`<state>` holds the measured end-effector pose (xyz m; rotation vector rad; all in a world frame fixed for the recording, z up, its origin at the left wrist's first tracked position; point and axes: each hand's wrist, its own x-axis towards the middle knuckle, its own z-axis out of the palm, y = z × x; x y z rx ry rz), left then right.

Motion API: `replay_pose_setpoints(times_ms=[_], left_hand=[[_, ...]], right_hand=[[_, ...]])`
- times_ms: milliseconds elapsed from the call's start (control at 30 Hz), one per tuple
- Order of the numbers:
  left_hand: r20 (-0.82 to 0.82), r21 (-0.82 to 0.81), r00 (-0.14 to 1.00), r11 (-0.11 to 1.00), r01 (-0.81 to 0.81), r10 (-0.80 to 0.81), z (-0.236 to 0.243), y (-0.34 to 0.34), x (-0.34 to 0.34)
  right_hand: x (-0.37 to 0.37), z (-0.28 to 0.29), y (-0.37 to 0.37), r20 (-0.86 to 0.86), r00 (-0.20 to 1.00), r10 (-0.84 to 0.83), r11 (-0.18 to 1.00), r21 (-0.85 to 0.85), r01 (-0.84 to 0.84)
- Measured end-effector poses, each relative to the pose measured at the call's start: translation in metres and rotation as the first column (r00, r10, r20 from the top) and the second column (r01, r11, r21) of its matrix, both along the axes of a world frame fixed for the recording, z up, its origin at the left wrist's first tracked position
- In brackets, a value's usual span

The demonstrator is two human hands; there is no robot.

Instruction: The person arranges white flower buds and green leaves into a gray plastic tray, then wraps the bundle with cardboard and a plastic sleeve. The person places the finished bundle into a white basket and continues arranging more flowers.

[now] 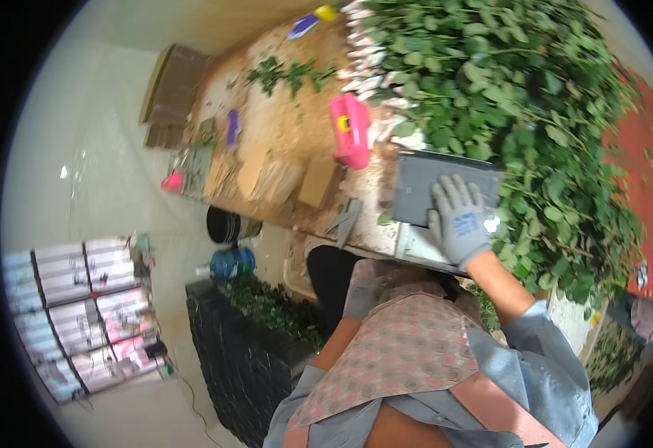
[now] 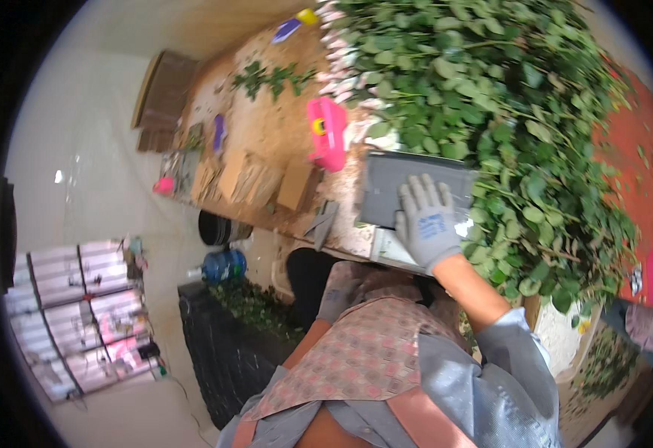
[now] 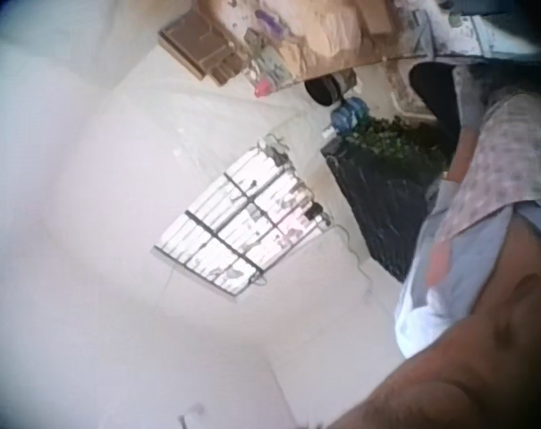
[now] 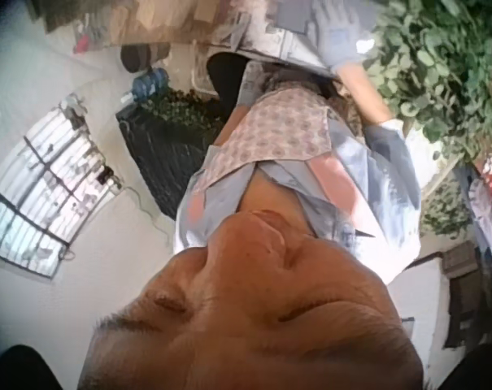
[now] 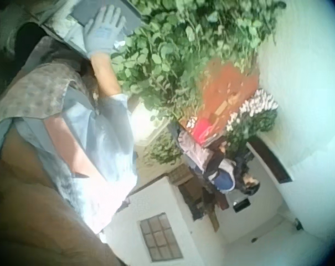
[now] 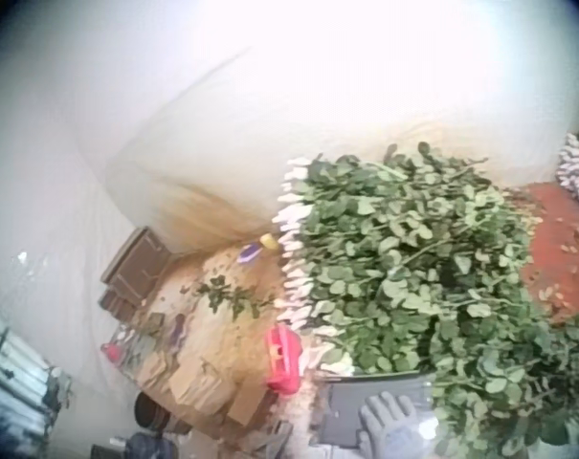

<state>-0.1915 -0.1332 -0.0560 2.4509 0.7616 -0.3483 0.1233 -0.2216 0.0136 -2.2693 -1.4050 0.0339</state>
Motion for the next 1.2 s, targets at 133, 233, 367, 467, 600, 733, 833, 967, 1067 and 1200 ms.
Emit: replay_pose_setpoints(times_ms=[133,233,367,467,600,733,833,967,1067,1200], left_hand=[[-0.289,0.093,0.935,0.966,0.241,-0.205,-0.001,0.003,0.010],[-0.053,0.121,0.988,0.981,0.149,-0.143,-0.034,-0.016,-0.018],[0.061,-0.089,0.998,0.996,-0.011,0.017,-0.062,-0.023,-0.027],[-0.045,0.083,0.996,0.994,0.076,-0.073,-0.030,-0.016,-0.019],[0.249,0.062,0.968,0.997,-0.035,0.019,-0.064,-0.008,-0.023],[0.191,-0.019,0.982,1.000,-0.003,0.006,-0.040,0.022,0.004],[0.449,0.041,0.894,0.999,-0.026,0.005,-0.050,0.037,0.005],[0.485,0.005,0.866,0.989,-0.146,0.125,-0.010,0.089,0.020],[0.542,-0.035,0.739,0.889,-0.457,0.401,-0.020,0.146,0.014],[0.679,0.310,0.642,0.653,-0.691,0.357,-0.035,0.219,0.002]], right_hand=[[-0.001,0.013,0.001,-0.021,1.000,-0.001,0.996,-0.084,-0.001],[-0.002,0.001,-0.002,0.079,0.996,0.037,0.996,-0.084,-0.031],[-0.003,0.003,-0.006,0.070,0.995,0.069,0.990,-0.130,-0.059],[-0.002,0.001,-0.008,0.058,0.992,0.109,0.988,-0.118,-0.101],[0.000,-0.006,-0.012,0.086,0.988,0.125,0.988,-0.099,-0.116],[0.001,0.002,-0.009,0.065,0.993,0.095,0.991,-0.097,-0.089],[0.001,-0.007,-0.006,0.059,0.992,0.113,0.994,-0.021,-0.112],[-0.002,0.001,-0.001,0.020,0.993,0.115,0.993,-0.018,-0.114],[-0.003,0.002,0.001,0.011,0.994,0.108,0.993,-0.050,-0.107],[-0.001,0.018,0.005,0.085,0.994,0.066,0.984,-0.172,-0.051]])
